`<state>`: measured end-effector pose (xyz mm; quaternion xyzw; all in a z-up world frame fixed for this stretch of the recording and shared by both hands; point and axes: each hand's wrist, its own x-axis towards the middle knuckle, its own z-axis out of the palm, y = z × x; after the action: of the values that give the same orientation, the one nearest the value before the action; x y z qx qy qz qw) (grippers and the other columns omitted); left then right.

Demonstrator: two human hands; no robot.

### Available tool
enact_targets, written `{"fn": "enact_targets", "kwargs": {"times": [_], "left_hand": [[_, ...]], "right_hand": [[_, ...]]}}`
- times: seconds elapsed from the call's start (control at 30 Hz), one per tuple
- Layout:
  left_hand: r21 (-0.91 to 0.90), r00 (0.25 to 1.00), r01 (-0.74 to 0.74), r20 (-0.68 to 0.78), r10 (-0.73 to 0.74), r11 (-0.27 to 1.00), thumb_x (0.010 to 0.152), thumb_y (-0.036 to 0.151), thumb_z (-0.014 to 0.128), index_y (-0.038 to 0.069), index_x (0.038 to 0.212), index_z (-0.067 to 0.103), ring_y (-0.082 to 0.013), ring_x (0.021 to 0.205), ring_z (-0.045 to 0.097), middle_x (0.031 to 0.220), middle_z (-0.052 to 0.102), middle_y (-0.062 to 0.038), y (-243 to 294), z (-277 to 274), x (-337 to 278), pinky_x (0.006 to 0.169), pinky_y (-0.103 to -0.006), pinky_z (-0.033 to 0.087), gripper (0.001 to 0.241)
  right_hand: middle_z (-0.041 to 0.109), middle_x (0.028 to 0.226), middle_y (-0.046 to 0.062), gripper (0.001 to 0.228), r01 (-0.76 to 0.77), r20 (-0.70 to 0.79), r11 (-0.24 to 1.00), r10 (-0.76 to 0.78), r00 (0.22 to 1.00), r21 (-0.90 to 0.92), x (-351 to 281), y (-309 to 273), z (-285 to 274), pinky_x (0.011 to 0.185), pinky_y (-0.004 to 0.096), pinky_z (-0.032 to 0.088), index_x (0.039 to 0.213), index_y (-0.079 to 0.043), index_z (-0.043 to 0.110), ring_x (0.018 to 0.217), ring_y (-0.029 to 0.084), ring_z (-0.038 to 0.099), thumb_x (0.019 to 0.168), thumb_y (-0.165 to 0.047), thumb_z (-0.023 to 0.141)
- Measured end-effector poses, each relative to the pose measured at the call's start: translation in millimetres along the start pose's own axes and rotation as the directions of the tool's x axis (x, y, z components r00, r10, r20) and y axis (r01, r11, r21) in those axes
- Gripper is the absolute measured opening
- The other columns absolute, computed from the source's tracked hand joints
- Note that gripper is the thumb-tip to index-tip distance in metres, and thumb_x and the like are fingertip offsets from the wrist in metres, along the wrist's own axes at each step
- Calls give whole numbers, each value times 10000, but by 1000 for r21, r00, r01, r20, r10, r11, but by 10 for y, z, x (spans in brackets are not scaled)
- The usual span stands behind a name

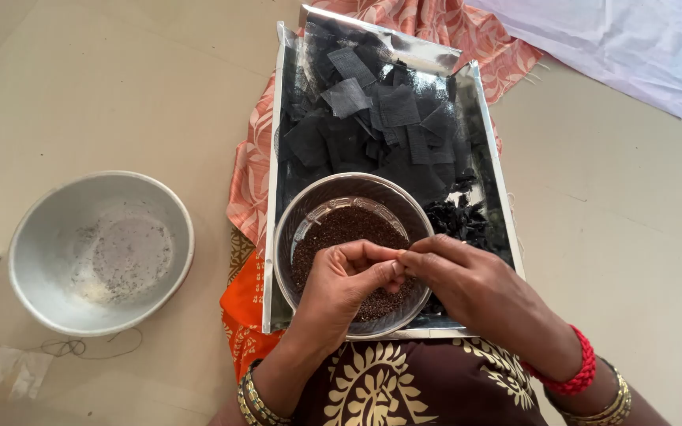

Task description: Rolling small black rectangular pieces of material with seeds or grains inside.

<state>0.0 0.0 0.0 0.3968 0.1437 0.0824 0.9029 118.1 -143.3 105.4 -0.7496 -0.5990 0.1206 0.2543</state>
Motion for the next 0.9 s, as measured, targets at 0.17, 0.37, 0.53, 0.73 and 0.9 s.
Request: {"fn": "enact_targets", "kwargs": {"times": [0.17, 0.37, 0.53, 0.73, 0.9], "left_hand": [[125, 994, -109, -9, 111, 986, 931, 40, 720, -35, 1073, 755, -124, 861, 743, 949, 782, -100, 35, 100, -42, 821, -246, 634, 163], [346, 932, -337, -4, 361, 875, 925, -10, 724, -21, 1065, 769, -123, 935, 747, 1047, 773, -124, 77, 256, -134, 841, -247, 637, 148], [396, 939, -318, 8, 343, 861, 917, 7, 708, -3, 1009, 732, -104, 915, 746, 1017, 755, -93, 71, 229, -133, 848, -235, 646, 96], [48, 995, -8, -99, 13, 999, 889, 16, 742, -15, 985, 697, -104, 802, 712, 887, 746, -93, 44, 57, -8, 792, -242, 617, 111], [-13, 999, 51, 11, -51, 999, 886, -1, 749, -43, 987, 699, -121, 806, 710, 884, 752, -96, 36, -2, -3, 783, -252, 599, 121]], "right_hand": [[710, 925, 85, 119, -162, -29, 983, 165, 986, 91, 39, -36, -30, 668, 299, 589, 1008, -2, 716, 779, 190, 731, 896, -28, 688], [668, 781, 43, 70, -527, 184, 553, 558, 810, 645, -3, 87, 9, 581, 232, 478, 962, 11, 721, 669, 76, 576, 929, -38, 682], [652, 790, 21, 107, -446, 232, 345, 514, 826, 826, -30, 128, 122, 580, 225, 457, 1014, 50, 690, 675, 80, 562, 969, -34, 642], [665, 1134, 155, 343, -100, -74, 994, 97, 993, -35, -9, -149, 58, 772, 316, 579, 1233, 19, 652, 957, 242, 694, 908, -82, 695], [623, 1071, 147, 513, 93, 87, 947, -69, 994, -306, -125, -1, 103, 827, 384, 556, 1283, 71, 604, 975, 280, 639, 770, 66, 623]]}}
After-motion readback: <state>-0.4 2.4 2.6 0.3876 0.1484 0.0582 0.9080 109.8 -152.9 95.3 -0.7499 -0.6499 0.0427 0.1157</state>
